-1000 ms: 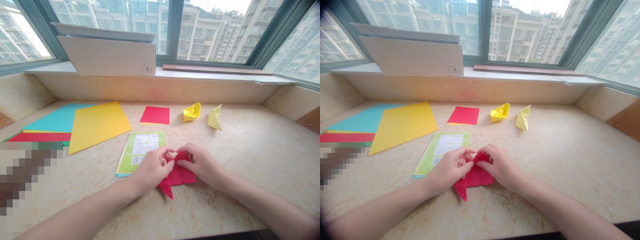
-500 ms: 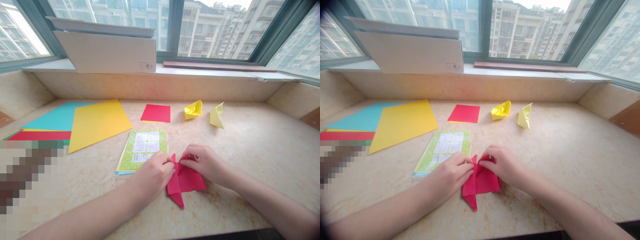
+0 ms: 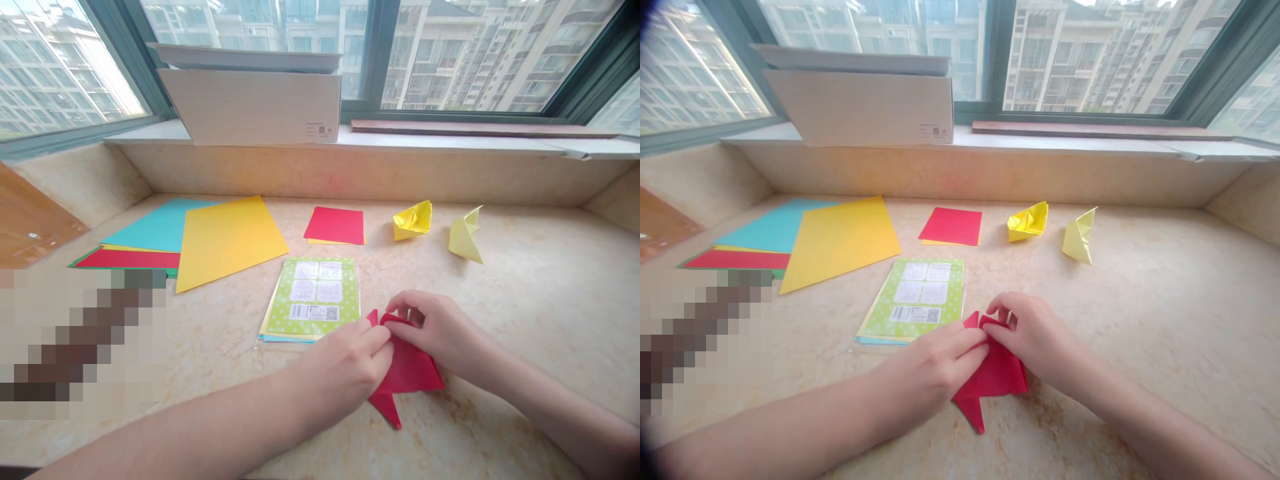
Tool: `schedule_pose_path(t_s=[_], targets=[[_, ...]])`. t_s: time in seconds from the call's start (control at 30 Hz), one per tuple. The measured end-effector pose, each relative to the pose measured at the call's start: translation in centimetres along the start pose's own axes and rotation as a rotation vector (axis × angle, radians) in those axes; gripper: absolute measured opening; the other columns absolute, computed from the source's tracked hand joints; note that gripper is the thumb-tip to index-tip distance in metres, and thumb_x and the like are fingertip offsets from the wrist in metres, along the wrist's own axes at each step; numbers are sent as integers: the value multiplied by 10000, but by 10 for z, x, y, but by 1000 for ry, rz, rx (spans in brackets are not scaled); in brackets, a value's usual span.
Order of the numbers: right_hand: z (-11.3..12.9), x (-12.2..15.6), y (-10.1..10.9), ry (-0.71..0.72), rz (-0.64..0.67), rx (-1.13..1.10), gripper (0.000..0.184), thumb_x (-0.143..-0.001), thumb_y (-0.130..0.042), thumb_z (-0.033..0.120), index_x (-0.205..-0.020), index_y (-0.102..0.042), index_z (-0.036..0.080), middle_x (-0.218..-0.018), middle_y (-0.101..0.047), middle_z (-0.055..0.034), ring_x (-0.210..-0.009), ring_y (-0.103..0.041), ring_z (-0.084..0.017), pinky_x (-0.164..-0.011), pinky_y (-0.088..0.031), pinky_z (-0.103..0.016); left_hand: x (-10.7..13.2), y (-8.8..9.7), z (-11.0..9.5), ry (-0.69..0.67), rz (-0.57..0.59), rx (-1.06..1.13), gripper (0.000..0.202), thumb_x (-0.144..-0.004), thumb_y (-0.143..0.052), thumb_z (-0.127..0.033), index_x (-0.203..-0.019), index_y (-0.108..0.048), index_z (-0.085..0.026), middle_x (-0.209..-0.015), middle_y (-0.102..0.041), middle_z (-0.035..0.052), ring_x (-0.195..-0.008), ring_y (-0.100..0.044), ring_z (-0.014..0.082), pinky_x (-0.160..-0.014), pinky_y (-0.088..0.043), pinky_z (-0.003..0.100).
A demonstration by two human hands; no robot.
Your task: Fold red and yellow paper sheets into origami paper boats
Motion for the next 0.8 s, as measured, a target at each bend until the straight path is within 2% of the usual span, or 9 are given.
schedule_pose_path(t_s=[0.13,0.23,0.33,0.43,0.5,0.53,0.67,0.8], targets=[[-5,5,4,-47,4,-62,192,-929,-632,378,-999,-707,216,-700,-672,3,-618,-582,-164,-563,-431,-286,1,-1,1,7,-9,-11,119,-973,-541,-77,-1042,-638,-65,-990,-646,110,-878,-606,221,-838,-548,337],[-4,13,5,-51,112,-80,300,-991,-541,460,-1004,-724,222,-735,-706,-13,-620,-585,-170,-548,-428,-296,2,-4,3,31,15,5,165,-993,-510,-89,-1098,-634,-59,-1010,-651,111,-884,-600,223,-838,-554,344],[1,24,7,-12,197,-90,311,-1004,-527,460,-1087,-731,240,-843,-744,-28,-681,-611,-179,-590,-466,-309,2,-4,6,63,26,51,182,-1001,-493,-92,-1116,-634,-77,-1025,-648,101,-874,-596,211,-815,-555,332],[3,36,12,11,154,-73,425,-961,-613,433,-1352,-613,266,-972,-740,-35,-736,-622,-183,-680,-520,-336,2,-5,10,109,41,95,188,-1000,-493,-104,-1124,-635,-98,-1040,-642,93,-883,-593,206,-809,-554,322],[3,41,13,32,118,-35,512,-927,-670,394,-1415,-549,292,-1028,-720,-32,-768,-628,-182,-715,-529,-343,2,-5,11,125,52,57,183,-996,-492,-112,-1101,-641,-97,-1016,-636,94,-870,-583,216,-784,-555,336],[3,42,13,47,113,-10,484,-918,-685,369,-1384,-570,305,-1042,-707,-27,-788,-631,-181,-720,-528,-339,2,-6,10,126,56,19,179,-992,-490,-111,-1078,-646,-95,-992,-631,94,-851,-574,221,-762,-553,346],[-1,39,14,98,89,101,170,-951,-629,254,-1097,-707,295,-984,-650,-18,-808,-636,-173,-695,-508,-318,0,-5,8,124,47,-116,181,-978,-481,-99,-996,-661,-98,-903,-608,83,-782,-540,220,-695,-534,356],[-2,34,14,129,97,170,133,-969,-608,213,-996,-718,283,-970,-635,-16,-807,-644,-172,-727,-506,-336,-2,-4,7,115,35,-159,210,-995,-472,-131,-912,-664,-119,-885,-604,82,-769,-531,218,-697,-528,365]])
Point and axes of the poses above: each hand's wrist, its own x-axis away from the middle knuckle, its own y-axis out of the back of the hand, z = x × y, the point moved 6 cm from there along -x, towards the middle knuckle
